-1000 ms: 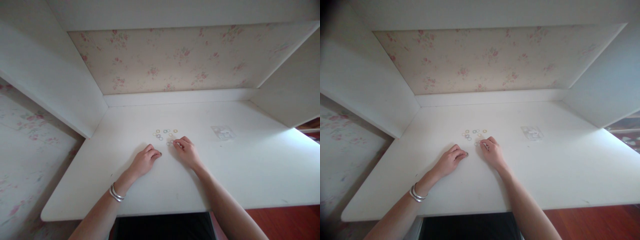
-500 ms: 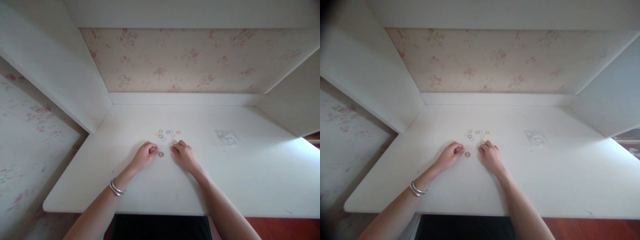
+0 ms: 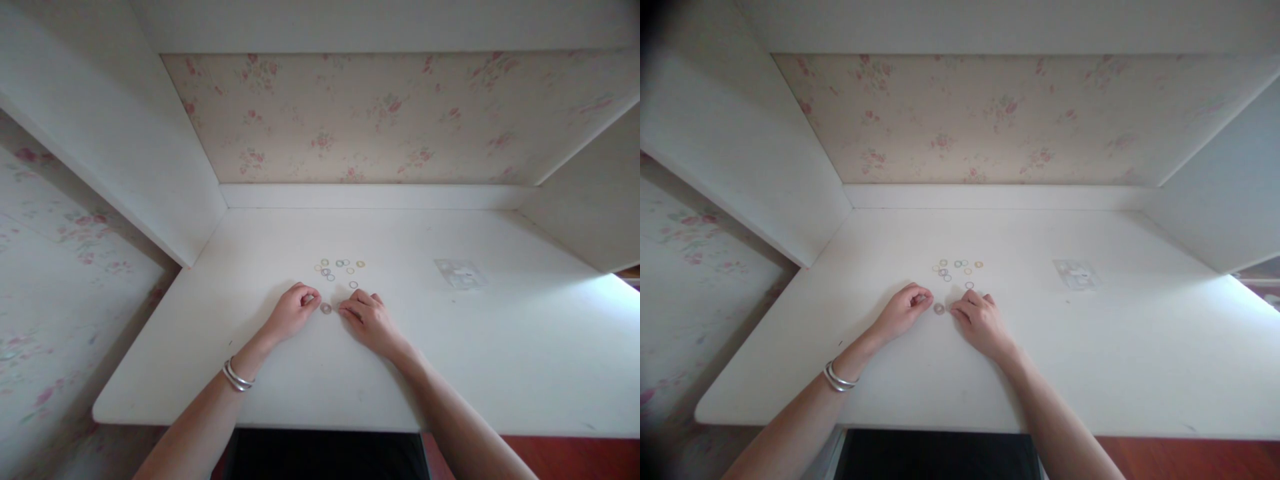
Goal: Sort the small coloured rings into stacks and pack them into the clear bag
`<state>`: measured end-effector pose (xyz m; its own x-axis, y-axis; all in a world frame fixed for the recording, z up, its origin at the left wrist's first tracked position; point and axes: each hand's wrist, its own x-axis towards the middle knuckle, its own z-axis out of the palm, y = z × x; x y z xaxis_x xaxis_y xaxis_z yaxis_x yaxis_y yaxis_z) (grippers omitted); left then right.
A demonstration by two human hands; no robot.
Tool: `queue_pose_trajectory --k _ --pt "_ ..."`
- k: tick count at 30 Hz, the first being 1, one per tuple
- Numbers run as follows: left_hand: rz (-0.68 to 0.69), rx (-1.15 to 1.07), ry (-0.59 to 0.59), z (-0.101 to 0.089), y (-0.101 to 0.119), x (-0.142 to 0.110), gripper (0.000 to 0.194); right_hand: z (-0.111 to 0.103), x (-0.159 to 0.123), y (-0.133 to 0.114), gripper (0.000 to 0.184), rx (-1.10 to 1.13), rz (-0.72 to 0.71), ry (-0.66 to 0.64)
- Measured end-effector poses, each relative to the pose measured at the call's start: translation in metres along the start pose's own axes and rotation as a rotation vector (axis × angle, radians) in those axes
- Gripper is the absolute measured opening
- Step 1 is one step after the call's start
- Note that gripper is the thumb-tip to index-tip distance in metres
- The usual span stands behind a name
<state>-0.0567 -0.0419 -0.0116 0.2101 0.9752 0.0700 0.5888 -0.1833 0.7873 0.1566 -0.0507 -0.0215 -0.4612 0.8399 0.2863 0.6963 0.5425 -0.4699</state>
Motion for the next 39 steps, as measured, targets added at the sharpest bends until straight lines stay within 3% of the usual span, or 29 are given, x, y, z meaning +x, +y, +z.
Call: queue_pose_trajectory --k 9,16,19,24,29,39 --pt "0.058 0.059 0.009 0.003 0.001 0.000 0.020 0.001 0.000 0.001 0.020 0.016 -0.013 0.012" --pt "0.091 0.173 0.040 0.008 0.008 0.014 0.020 -0.002 0.003 0.009 0.023 0.121 0.153 0.287" --pt "0.118 0.319 0.036 0.012 0.015 0.026 0.020 -0.002 0.004 0.013 0.022 0.159 0.213 0.336" --pt "0.114 0.541 -0.008 0.019 0.020 0.044 0.020 -0.004 0.004 0.017 0.023 0.180 0.241 0.336" --pt "0.126 0.621 -0.071 0.025 0.018 0.051 0.022 -0.003 0.006 0.020 0.023 0.190 0.243 0.342" --pt "0.202 0.476 -0.056 0.011 0.027 0.036 0.019 -0.003 0.006 0.021 0.024 0.230 0.218 0.353"
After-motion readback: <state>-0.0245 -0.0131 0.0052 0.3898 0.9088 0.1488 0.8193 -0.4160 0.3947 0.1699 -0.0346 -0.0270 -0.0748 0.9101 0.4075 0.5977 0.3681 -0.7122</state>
